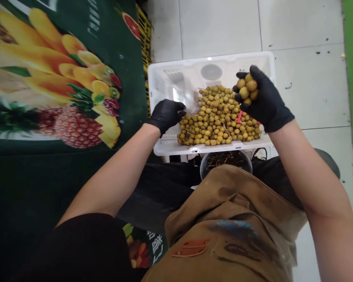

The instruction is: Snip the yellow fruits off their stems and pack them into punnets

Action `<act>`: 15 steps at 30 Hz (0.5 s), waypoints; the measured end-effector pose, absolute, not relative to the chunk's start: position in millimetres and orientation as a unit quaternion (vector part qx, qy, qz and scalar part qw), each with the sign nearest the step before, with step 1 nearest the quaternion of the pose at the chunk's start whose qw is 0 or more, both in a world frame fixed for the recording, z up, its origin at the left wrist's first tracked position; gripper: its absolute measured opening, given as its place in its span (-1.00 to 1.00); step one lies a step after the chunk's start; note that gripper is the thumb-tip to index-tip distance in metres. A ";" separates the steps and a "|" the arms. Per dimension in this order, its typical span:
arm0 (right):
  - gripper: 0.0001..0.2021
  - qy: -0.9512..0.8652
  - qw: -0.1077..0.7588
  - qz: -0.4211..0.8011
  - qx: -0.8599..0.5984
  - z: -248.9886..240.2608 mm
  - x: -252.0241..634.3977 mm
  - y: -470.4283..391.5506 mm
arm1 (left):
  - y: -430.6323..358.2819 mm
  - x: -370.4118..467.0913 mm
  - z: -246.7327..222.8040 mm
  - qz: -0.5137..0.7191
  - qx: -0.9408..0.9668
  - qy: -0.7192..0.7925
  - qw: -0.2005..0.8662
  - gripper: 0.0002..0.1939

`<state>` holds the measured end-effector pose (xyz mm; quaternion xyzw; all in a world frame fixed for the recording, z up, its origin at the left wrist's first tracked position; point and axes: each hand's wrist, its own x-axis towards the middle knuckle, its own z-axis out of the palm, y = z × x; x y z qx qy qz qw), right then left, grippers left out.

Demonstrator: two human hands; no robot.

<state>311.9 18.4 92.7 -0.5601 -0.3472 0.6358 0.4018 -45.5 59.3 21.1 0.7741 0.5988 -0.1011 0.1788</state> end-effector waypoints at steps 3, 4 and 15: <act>-0.54 -0.351 0.394 0.614 -0.587 114.8 340.3 22.5 | 60.9 -43.1 25.2 -0.107 0.774 0.598 0.180 -0.58; -0.55 -0.349 0.393 0.617 -0.586 119.7 348.2 21.9 | 60.6 -42.3 27.8 -0.111 0.774 0.599 0.175 -0.59; -0.56 -0.334 0.391 0.663 -0.543 108.6 352.8 14.6 | 45.8 -23.5 53.1 -0.065 0.765 0.635 0.089 -0.51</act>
